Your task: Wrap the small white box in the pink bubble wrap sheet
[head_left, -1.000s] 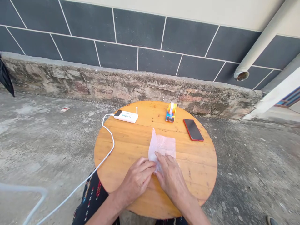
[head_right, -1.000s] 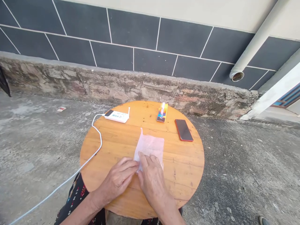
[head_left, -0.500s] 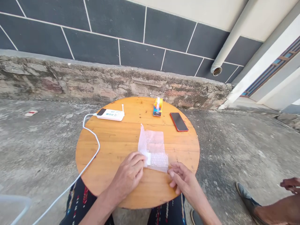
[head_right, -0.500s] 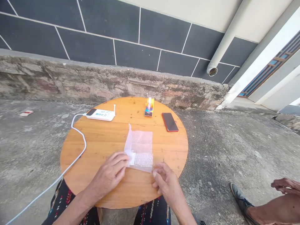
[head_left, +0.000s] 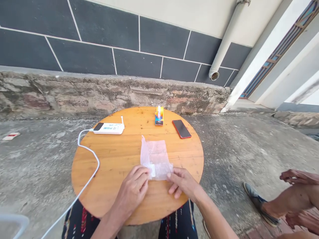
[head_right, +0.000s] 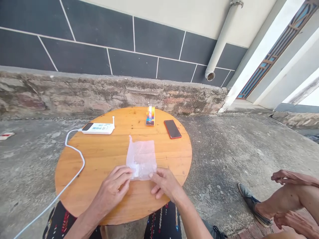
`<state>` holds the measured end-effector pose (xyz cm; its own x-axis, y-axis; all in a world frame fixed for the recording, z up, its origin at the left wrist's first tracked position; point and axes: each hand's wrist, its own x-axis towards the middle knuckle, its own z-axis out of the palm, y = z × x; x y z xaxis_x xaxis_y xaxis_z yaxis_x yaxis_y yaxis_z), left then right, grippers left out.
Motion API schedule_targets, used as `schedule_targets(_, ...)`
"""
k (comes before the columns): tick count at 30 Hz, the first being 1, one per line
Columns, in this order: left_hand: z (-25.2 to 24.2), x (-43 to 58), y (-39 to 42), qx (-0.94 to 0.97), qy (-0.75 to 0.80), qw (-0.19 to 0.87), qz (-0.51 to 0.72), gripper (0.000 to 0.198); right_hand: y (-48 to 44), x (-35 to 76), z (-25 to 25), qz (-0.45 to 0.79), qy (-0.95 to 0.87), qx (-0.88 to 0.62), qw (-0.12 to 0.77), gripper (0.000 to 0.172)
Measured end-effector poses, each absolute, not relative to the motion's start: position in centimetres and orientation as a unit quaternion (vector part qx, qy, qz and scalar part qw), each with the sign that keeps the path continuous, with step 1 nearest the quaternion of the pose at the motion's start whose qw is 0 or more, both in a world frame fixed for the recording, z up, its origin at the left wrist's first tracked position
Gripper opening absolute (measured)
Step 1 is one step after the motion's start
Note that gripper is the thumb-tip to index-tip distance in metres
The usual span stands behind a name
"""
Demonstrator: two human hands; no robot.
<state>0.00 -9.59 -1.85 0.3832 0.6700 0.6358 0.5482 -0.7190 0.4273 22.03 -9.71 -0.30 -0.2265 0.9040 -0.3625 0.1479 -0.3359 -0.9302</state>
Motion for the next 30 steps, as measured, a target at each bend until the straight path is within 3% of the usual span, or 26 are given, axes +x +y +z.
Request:
schedule_targets(8, -2.1, 0.0, -9.5, 0.823, 0.377, 0.090, 0.416, 0.025, -9.7, 19.9, -0.5, 0.555, -0.481, -0.582, 0.348, 0.047)
schedule_targets(17, -1.7, 0.1, -9.5, 0.818, 0.382, 0.107, 0.416, 0.025, -8.7, 18.0, -1.5, 0.361, -0.547, -0.671, 0.347, 0.021)
schedule_targets(22, -1.4, 0.2, -9.4, 0.825, 0.385, 0.105, 0.400, 0.025, -8.8, 16.4, -1.1, 0.251, -0.569, -0.689, 0.372, 0.030)
schedule_targets(30, -1.2, 0.0, -9.4, 0.839, 0.379, 0.104, 0.376, 0.024, -8.3, 16.1, -1.8, 0.330, -0.560, -0.653, 0.389, 0.024)
